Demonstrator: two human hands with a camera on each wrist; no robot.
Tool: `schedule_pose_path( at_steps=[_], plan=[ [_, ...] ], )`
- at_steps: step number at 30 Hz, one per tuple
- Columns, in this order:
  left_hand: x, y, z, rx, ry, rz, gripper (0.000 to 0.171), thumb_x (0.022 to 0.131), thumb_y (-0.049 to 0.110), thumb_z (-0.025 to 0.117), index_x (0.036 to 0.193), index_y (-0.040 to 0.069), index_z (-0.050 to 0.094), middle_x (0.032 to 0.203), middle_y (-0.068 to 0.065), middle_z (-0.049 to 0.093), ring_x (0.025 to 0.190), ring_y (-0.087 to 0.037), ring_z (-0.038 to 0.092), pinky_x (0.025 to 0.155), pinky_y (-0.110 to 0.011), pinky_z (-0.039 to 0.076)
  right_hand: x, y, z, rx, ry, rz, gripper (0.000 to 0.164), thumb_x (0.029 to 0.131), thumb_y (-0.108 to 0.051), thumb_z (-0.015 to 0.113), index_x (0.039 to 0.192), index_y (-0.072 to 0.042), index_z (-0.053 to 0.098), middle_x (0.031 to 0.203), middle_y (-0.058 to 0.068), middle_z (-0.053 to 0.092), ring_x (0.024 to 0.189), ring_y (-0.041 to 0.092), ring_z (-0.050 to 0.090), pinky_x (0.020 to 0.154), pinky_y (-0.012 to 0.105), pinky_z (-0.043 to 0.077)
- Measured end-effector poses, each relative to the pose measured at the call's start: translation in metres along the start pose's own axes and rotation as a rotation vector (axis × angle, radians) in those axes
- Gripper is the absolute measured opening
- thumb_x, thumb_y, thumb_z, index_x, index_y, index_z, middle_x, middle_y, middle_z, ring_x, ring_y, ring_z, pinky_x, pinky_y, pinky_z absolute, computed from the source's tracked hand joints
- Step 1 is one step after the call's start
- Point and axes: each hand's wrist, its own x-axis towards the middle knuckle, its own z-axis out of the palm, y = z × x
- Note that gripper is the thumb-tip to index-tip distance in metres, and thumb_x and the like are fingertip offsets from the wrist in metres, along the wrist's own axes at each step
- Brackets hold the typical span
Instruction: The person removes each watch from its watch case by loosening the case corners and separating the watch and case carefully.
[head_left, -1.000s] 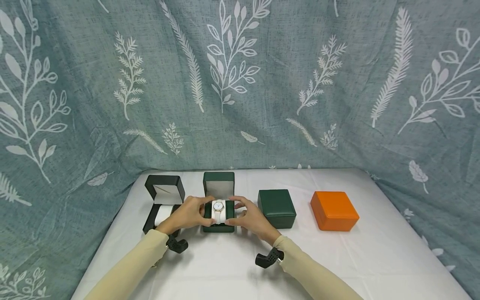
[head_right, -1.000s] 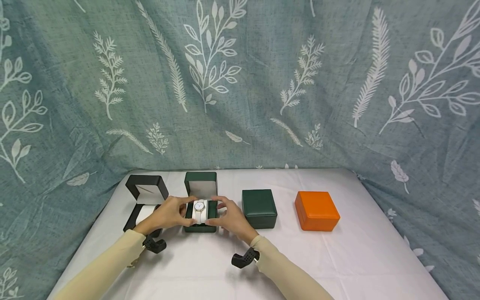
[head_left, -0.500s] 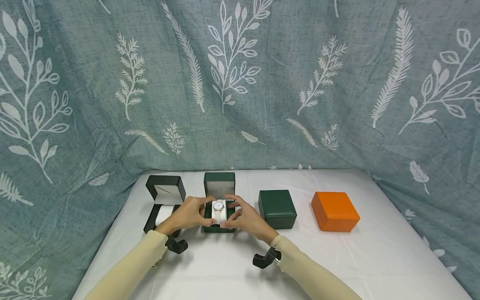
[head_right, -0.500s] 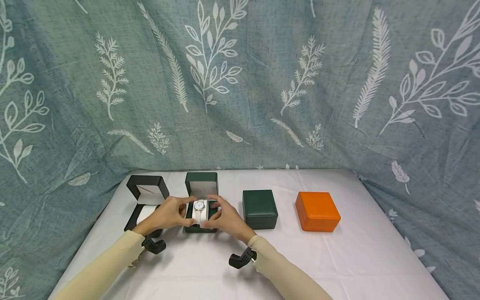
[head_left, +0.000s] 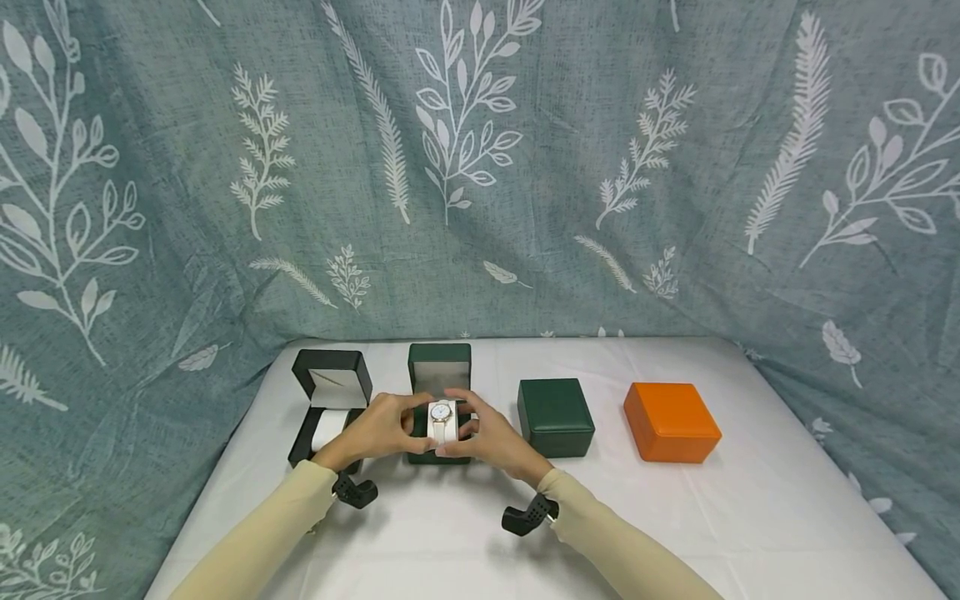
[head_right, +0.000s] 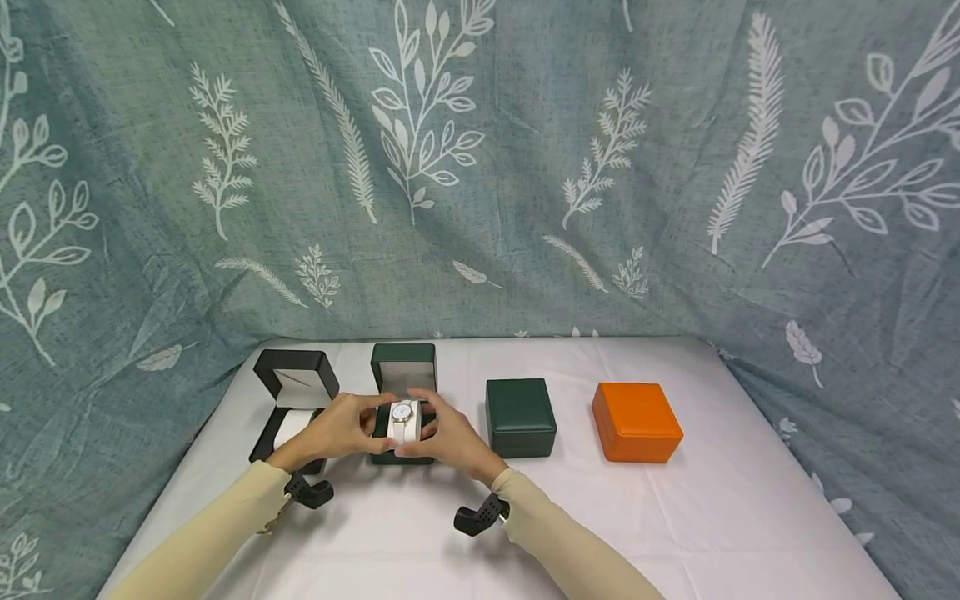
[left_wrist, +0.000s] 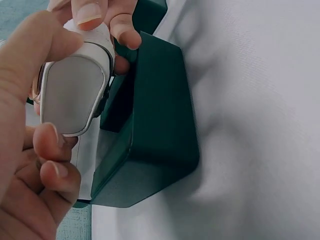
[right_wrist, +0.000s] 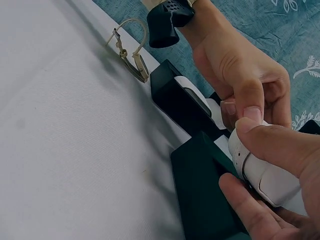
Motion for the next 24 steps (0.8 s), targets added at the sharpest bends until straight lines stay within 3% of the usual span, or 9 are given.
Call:
schedule_pose_path(
  at_steps=[5, 10, 13, 17, 24],
  plan=[
    [0.0007, 0.0002, 0.0, 0.008, -0.006, 0.003, 0.063, 0.086, 0.03, 0.083, 0.142, 0.008, 0.062, 0.054, 0.011, 0.047, 0.048, -0.002, 0.041, 0.052, -0.023, 0.039, 0.001, -0.0005, 0.0012, -0.019, -0.006, -0.018, 0.089, 0.083, -0.026, 0.09, 0.157, -0.031, 0.04, 0.134, 0.009, 0.052, 0.092, 0.027, 0.066, 0.078, 0.049, 0.054],
    [0.0009, 0.0004, -0.0003, -0.013, -0.008, -0.008, 0.064, 0.086, 0.031, 0.084, 0.142, 0.008, 0.062, 0.055, 0.01, 0.048, 0.048, -0.002, 0.041, 0.051, -0.024, 0.038, 0.002, 0.0, 0.0027, -0.01, -0.014, -0.021, 0.087, 0.083, -0.024, 0.089, 0.156, -0.029, 0.042, 0.106, 0.012, 0.069, 0.09, 0.026, 0.066, 0.077, 0.046, 0.054],
    [0.0012, 0.0009, -0.0007, -0.02, 0.0, -0.009, 0.064, 0.086, 0.032, 0.084, 0.141, 0.009, 0.062, 0.056, 0.009, 0.049, 0.048, -0.003, 0.042, 0.051, -0.024, 0.039, 0.0026, 0.0008, 0.0029, -0.005, -0.016, -0.028, 0.086, 0.084, -0.024, 0.089, 0.156, -0.028, 0.043, 0.105, 0.012, 0.069, 0.089, 0.026, 0.066, 0.077, 0.048, 0.054],
    [0.0014, 0.0005, -0.0012, -0.028, 0.0, -0.006, 0.063, 0.087, 0.033, 0.084, 0.141, 0.009, 0.062, 0.056, 0.01, 0.05, 0.049, -0.003, 0.042, 0.053, -0.024, 0.04, 0.0031, 0.0015, 0.0028, 0.018, -0.019, -0.037, 0.085, 0.084, -0.022, 0.088, 0.155, -0.028, 0.043, 0.123, 0.008, 0.062, 0.091, 0.026, 0.069, 0.079, 0.052, 0.055],
    [-0.0006, -0.006, -0.0016, -0.046, -0.018, -0.006, 0.068, 0.087, 0.041, 0.084, 0.145, 0.015, 0.06, 0.063, 0.006, 0.057, 0.052, -0.005, 0.047, 0.054, -0.024, 0.042, 0.004, 0.0029, 0.0036, 0.085, -0.026, -0.021, 0.082, 0.084, -0.019, 0.088, 0.154, -0.028, 0.045, 0.113, 0.015, 0.069, 0.093, 0.026, 0.07, 0.083, 0.052, 0.055]
  ],
)
